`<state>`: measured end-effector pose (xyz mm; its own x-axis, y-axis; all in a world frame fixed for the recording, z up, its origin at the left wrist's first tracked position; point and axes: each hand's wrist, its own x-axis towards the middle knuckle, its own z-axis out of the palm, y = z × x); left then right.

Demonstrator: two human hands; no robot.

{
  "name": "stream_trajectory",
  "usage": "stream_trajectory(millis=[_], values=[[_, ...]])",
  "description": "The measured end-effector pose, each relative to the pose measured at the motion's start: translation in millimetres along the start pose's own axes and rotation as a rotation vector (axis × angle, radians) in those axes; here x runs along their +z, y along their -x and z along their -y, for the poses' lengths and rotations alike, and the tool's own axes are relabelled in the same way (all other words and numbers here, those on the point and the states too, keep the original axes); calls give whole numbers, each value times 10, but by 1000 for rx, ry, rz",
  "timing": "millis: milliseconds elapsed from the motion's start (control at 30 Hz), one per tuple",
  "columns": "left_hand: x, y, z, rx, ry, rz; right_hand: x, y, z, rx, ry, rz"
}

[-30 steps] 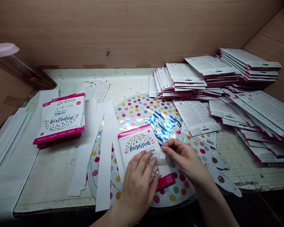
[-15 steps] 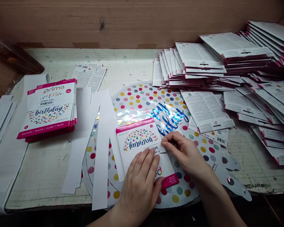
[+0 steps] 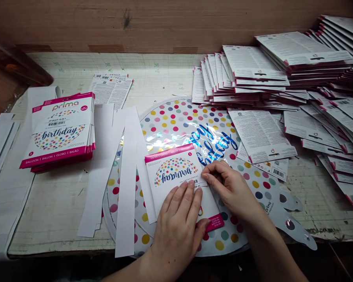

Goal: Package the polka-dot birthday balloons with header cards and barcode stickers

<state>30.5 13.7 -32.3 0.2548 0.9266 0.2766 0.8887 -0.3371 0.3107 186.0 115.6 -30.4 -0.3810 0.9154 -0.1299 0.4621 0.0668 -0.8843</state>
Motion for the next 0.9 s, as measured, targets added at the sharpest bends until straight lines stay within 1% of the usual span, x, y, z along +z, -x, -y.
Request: stream_trajectory(millis=[167, 367, 667, 900], values=[[19, -31, -12, -9, -31, 3, 2, -1, 7, -5, 19, 1], [33, -34, -15, -7, -37, 11, 2, 4, 14, -50, 65, -17], [22, -40, -17, -9, -33, 19, 31, -11, 21, -41, 70, -44], [28, -44, -25, -13, -40, 28, 20, 1, 35, -41, 64, -37]])
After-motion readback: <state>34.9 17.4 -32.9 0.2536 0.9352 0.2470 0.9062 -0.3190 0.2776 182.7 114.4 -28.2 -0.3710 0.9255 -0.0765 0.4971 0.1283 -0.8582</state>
